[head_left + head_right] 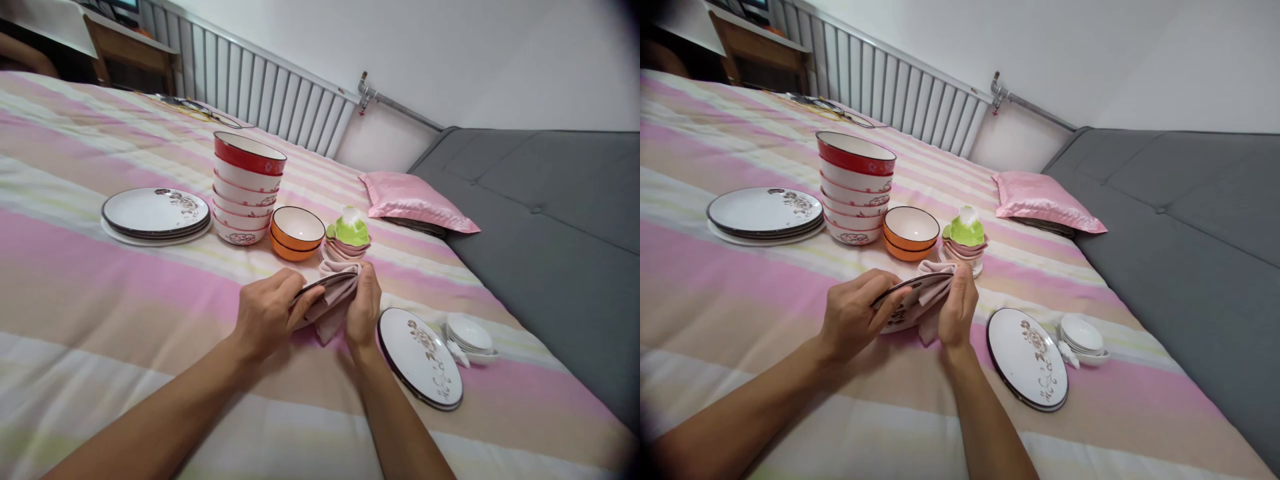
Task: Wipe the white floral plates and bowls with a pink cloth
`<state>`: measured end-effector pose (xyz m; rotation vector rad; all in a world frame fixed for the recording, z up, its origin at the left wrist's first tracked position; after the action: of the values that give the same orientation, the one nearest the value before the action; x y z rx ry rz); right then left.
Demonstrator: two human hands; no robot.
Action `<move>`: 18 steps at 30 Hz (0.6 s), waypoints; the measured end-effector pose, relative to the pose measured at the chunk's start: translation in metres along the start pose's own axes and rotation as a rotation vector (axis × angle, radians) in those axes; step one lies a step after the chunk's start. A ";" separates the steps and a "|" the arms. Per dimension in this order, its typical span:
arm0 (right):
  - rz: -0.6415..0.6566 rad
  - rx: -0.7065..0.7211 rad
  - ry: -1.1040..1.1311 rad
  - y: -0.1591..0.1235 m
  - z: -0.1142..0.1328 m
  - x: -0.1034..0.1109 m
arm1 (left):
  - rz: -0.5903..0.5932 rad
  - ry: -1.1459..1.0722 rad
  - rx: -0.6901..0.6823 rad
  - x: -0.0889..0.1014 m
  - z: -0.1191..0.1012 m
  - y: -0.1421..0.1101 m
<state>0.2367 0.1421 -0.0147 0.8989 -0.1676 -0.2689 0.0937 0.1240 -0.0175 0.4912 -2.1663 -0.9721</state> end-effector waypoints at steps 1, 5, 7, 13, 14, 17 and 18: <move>0.029 0.043 -0.032 0.000 0.003 0.001 | 0.018 -0.002 -0.003 0.000 -0.001 0.000; 0.205 0.249 -0.253 -0.001 0.020 0.002 | 0.036 -0.014 -0.033 0.000 -0.003 -0.001; 0.328 0.345 -0.352 -0.003 0.029 0.001 | 0.026 -0.014 -0.058 0.000 -0.003 -0.002; 0.474 0.492 -0.479 -0.005 0.035 -0.004 | 0.042 0.009 -0.082 0.000 -0.002 -0.002; 0.466 0.500 -0.484 -0.004 0.032 -0.003 | 0.056 0.017 -0.077 0.000 -0.003 -0.002; 0.394 0.495 -0.469 -0.004 0.021 0.001 | 0.097 0.023 -0.065 0.000 -0.004 -0.002; 0.355 0.478 -0.456 -0.004 0.017 0.003 | 0.109 0.016 -0.057 -0.001 -0.004 -0.002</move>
<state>0.2344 0.1261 -0.0076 1.2488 -0.8326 -0.0967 0.0970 0.1208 -0.0178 0.3493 -2.1211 -0.9644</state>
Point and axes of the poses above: each hand's wrist, its own y-axis towards the middle knuckle, its own x-axis out of the back of the hand, z = x × y, the point moved 1 cm from there along y, towards the middle knuckle, and after that the axes turned 14 degrees about x, right-handed, at the moved point
